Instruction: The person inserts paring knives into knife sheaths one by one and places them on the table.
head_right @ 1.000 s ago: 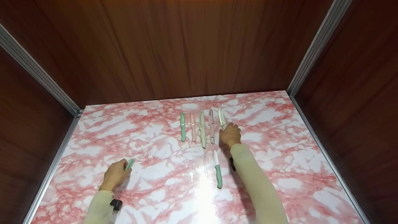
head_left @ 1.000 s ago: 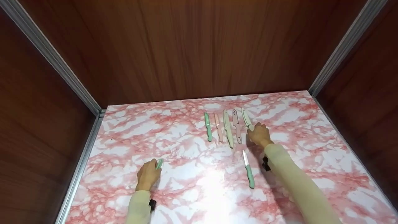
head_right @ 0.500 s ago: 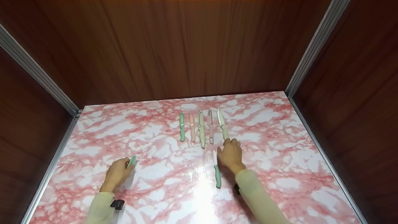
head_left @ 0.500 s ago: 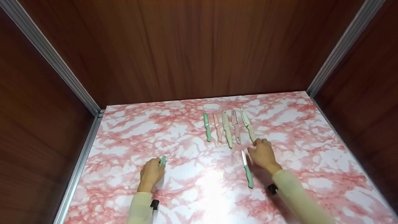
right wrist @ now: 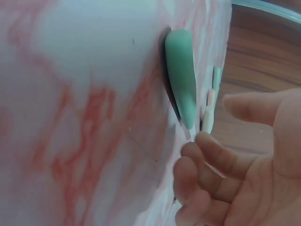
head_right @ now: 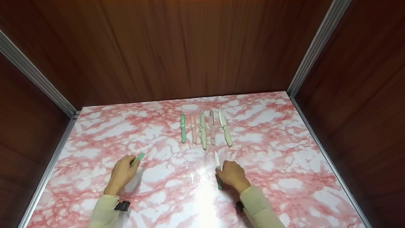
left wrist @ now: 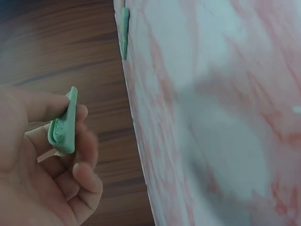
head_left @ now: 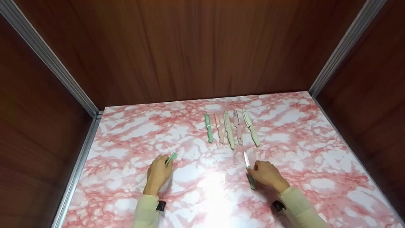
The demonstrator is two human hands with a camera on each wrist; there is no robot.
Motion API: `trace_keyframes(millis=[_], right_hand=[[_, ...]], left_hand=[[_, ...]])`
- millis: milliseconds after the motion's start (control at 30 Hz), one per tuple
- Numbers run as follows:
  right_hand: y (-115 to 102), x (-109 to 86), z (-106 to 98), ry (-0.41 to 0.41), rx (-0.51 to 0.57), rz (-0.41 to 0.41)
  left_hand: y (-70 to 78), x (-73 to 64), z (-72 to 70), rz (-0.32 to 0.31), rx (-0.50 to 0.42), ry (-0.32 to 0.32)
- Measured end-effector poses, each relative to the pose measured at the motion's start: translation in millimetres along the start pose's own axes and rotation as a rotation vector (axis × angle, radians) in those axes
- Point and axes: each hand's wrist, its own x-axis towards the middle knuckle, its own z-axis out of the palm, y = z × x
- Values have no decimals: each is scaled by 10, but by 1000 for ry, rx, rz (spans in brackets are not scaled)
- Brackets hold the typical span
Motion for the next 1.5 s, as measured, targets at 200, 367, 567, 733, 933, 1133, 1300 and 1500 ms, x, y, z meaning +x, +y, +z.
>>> trace_keyframes(millis=[200, 367, 567, 733, 933, 1133, 1300, 1500], right_hand=[[5, -24, 51, -40, -34, 34], [2, -30, 76, -25, -49, 13], [-25, -32, 77, -32, -5, -17], [-34, -27, 62, -19, -21, -56], [-21, -12, 44, -31, -41, -102], [-20, 2, 30, -47, -2, -210], [-68, 21, -10, -7, 32, -363], [-197, 39, -93, 46, 70, -444]], left_hand=[[52, 5, 28, 43, -30, -4], [54, -6, 63, 77, -27, -12], [63, -23, 99, 88, -37, -63], [119, -25, 96, 79, -96, -141], [223, -15, 70, 74, -154, -188], [353, 30, 68, 104, -183, -200], [470, 72, 93, 123, -202, -213], [569, 79, 142, 155, -189, -240]])
